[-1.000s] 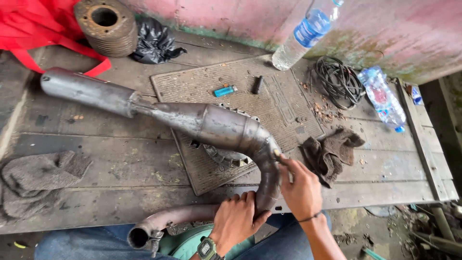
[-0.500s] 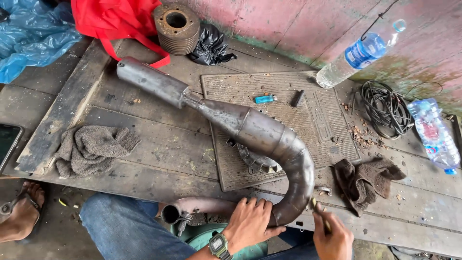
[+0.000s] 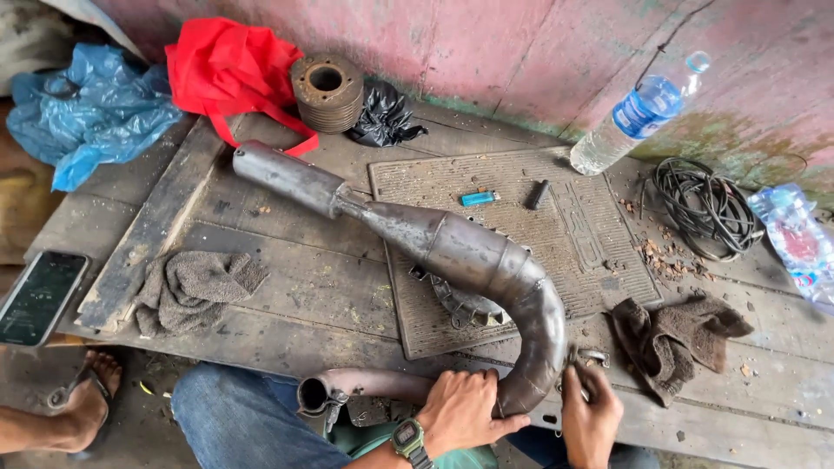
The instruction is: The person scrubs a curved metal exhaust pipe with a yellow-handled wire brush while seated at a wooden workbench. They hold the pipe with the left hand and scrub the surface with the right hand, moving along the pipe's length.
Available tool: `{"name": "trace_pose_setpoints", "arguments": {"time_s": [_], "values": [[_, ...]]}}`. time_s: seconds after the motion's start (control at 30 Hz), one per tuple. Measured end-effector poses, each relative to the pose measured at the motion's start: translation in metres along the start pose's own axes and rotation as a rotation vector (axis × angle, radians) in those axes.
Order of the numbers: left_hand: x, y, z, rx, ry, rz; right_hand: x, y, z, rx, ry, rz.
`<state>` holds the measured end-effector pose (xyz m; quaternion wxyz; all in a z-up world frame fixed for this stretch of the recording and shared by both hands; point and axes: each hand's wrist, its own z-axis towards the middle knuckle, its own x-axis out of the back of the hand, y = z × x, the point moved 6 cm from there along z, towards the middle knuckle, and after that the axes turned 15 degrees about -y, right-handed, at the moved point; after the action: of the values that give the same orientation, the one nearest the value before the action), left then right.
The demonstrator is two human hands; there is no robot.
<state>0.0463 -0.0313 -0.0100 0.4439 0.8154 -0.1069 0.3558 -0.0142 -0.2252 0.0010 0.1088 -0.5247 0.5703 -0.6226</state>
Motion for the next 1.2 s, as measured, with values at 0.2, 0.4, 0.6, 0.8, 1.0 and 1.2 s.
{"name": "trace_pose_setpoints", "arguments": {"time_s": [0.2,0.4,0.6,0.8,1.0,1.2], "values": [[-0.001,-0.004,0.006,0.019,-0.017,-0.022,-0.015,0.008,-0.016,0.003,0.077,0.082],[0.002,-0.001,0.003,0.013,-0.031,0.068,-0.018,0.011,-0.015,-0.171,0.048,0.188],[-0.010,-0.011,0.010,0.019,0.002,0.065,-0.053,0.083,0.004,-0.114,-0.012,0.609],[0.016,0.008,-0.002,0.005,-0.051,0.180,-0.048,0.044,-0.029,-0.087,-0.024,0.519],[0.020,0.007,-0.003,0.083,-0.116,0.146,-0.062,0.059,-0.019,0.021,-0.051,0.580],[0.020,0.007,0.000,0.088,-0.121,0.141,-0.036,0.034,-0.017,0.062,-0.050,0.549]]}}
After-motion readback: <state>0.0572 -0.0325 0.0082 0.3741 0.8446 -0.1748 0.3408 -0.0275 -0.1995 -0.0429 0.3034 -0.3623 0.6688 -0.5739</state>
